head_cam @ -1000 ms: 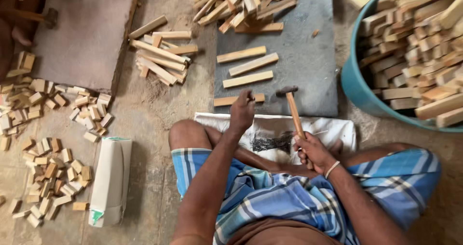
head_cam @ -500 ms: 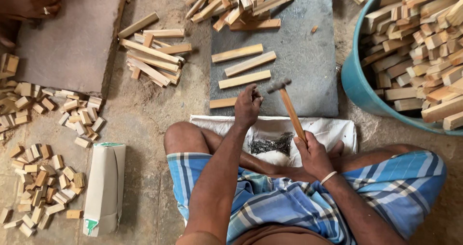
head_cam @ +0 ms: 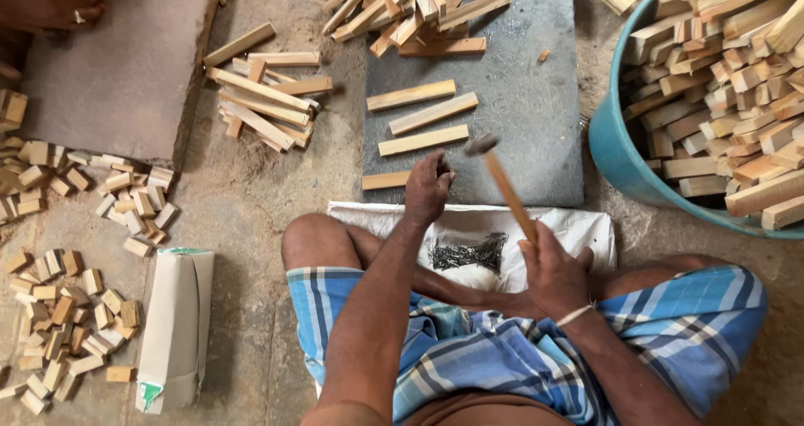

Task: The person sits on the floor and repeatedly hammers nails into small wooden blocks. They pick up a block, place a nail, hammer it in, and then set the block aside, continuing this process with multiple pieces of wood.

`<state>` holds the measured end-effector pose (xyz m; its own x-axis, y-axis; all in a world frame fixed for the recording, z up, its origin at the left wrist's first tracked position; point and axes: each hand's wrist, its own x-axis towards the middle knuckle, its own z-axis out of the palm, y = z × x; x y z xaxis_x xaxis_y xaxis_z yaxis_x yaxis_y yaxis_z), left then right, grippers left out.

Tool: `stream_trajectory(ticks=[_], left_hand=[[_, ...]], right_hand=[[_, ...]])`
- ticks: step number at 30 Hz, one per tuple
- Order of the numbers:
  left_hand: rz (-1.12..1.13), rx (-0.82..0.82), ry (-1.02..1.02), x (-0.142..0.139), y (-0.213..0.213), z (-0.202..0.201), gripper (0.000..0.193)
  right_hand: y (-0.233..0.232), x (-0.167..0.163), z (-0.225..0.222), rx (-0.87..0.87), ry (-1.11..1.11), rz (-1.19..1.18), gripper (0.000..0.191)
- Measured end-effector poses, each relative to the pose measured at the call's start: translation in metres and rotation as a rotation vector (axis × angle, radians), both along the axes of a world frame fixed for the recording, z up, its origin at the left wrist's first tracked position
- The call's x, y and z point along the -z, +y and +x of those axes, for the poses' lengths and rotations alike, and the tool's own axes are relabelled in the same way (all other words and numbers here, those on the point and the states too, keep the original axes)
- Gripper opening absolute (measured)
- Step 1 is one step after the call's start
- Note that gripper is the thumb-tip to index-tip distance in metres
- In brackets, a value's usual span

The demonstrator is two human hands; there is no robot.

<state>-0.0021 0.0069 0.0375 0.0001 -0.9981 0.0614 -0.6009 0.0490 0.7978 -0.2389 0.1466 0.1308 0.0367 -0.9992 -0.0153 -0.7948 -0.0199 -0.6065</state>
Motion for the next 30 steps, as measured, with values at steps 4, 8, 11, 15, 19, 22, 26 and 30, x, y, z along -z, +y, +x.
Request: stream_trajectory(ticks=[4, 8, 11, 15, 19, 22, 26, 30], left_hand=[[-0.169, 0.110, 0.011, -0.003, 0.002, 0.012, 0.073], [-0.118, 0.118, -0.084, 0.003, 0.000, 0.016, 0.069], [-0.201, 0.130, -0.090, 0.001, 0.000, 0.015, 0.062], [-0.304, 0.288, -0.248, -0.013, -0.001, 0.009, 0.046], [-0.297, 0.112, -0.062, -0.059, -0.006, 0.007, 0.041], [-0.226, -0.170, 0.308, -0.088, -0.014, 0.014, 0.042], [0.180, -0.432, 0.050, -0.093, -0.002, 0.048, 0.057], [0.118, -0.380, -0.455, -0.068, 0.020, 0.053, 0.058]], right_hand=[[0.008, 0.007, -0.005, 0.080, -0.104, -0.145, 0.036], [-0.005, 0.016, 0.004, -0.065, 0.009, -0.087, 0.032], [-0.010, 0.023, 0.004, -0.004, 0.044, 0.029, 0.028], [0.004, 0.033, -0.007, 0.142, -0.126, 0.066, 0.028], [0.009, 0.046, -0.015, 0.400, -0.714, 0.509, 0.032], [0.004, 0.051, -0.020, 0.499, -0.904, 0.692, 0.026], [0.002, 0.053, -0.021, 0.489, -0.872, 0.717, 0.027], [-0.004, 0.058, -0.019, 0.485, -0.885, 0.684, 0.024]])
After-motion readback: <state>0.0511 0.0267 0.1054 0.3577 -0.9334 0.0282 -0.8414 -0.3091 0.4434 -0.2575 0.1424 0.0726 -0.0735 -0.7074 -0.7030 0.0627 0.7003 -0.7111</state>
